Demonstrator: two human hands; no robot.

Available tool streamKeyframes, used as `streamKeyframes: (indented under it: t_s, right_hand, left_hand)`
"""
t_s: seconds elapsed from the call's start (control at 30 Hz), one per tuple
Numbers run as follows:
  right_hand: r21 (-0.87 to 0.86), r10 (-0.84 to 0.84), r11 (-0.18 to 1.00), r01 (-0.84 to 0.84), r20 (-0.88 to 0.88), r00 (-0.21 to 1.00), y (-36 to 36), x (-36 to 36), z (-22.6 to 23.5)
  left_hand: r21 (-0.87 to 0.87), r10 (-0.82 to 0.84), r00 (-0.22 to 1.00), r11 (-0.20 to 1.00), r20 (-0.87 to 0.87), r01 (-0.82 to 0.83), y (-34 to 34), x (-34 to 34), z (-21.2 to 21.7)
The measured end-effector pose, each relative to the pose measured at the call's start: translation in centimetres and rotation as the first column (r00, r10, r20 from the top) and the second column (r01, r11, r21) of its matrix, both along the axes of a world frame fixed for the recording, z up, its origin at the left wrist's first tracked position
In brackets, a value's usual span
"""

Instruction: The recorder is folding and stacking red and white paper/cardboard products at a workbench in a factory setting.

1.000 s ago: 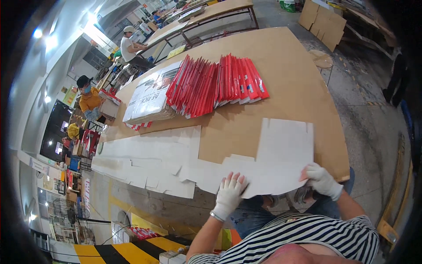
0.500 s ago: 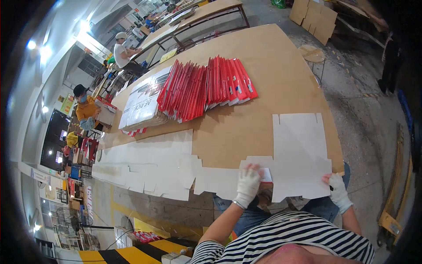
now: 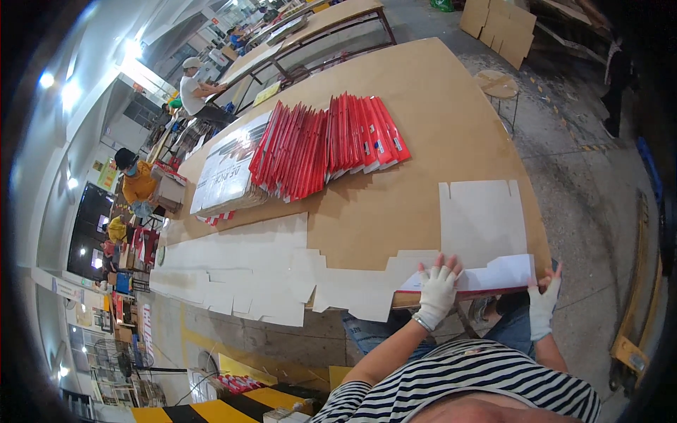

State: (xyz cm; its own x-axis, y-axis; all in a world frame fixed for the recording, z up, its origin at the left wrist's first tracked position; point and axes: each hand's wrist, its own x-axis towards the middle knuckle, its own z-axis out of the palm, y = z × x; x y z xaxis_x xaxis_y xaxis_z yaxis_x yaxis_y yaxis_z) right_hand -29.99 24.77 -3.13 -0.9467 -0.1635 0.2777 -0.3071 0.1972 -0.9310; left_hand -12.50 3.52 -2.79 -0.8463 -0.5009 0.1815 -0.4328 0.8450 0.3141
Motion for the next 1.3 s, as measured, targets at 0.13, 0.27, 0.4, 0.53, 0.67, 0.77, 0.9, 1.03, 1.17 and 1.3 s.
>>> streamKeyframes:
  t_s: [0.13, 0.27, 0.4, 0.53, 0.67, 0.77, 0.9, 1.03, 1.17, 1.3]
  right_hand:
    - [0.017, 0.169, 0.977, -0.213, 0.545, 0.821, 3.5, 4.1, -2.6]
    - [-0.516, 0.642, 0.762, -0.391, 0.682, 0.350, 2.6, 6.6, -4.1]
    - [-0.341, 0.362, 0.923, -0.179, 0.611, 0.703, -0.5, 6.9, -2.8]
    - [0.367, 0.133, 0.903, -0.225, 0.260, 0.956, -0.2, 0.8, 0.0]
    - [0.496, 0.401, 0.842, -0.214, -0.310, 0.862, -2.2, -0.5, -0.7]
    - [0.647, 0.688, 0.681, -0.343, -0.405, 0.602, -5.2, -0.3, 1.4]
    - [0.767, 0.767, 0.599, -0.231, -0.467, 0.440, -5.0, -2.2, -0.7]
    - [0.750, 0.779, 0.583, -0.313, -0.406, 0.478, -5.4, -2.6, 0.1]
    - [0.758, 0.762, 0.583, -0.294, -0.383, 0.522, -5.0, -3.2, -0.5]
    - [0.711, 0.755, 0.603, -0.362, -0.362, 0.547, -4.8, -3.4, -0.7]
  left_hand:
    - [0.035, -0.216, 0.965, 0.976, 0.148, 0.213, 1.4, -1.5, 1.9]
    - [0.092, -0.450, 0.878, 0.893, 0.164, 0.440, 4.7, -3.9, 2.2]
    - [0.081, -0.501, 0.856, 0.866, 0.130, 0.494, 6.2, -4.1, 1.1]
    - [0.146, -0.417, 0.892, 0.907, 0.177, 0.395, 5.1, -1.8, 3.1]
    - [0.135, -0.413, 0.897, 0.909, 0.160, 0.395, 4.8, -1.7, 3.1]
    - [0.210, -0.411, 0.893, 0.904, 0.182, 0.373, 4.4, -0.7, 3.7]
    - [0.364, -0.449, 0.597, 0.892, 0.665, 0.266, 2.5, 2.2, 9.0]
    - [-0.076, -0.147, 0.939, 0.981, 0.312, 0.179, -1.4, 12.0, 1.8]
    - [0.084, -0.232, 0.963, 0.966, -0.136, 0.244, -5.3, 14.1, 3.1]
    - [0.201, -0.242, 0.933, 0.933, -0.268, 0.299, -7.5, 13.6, 3.2]
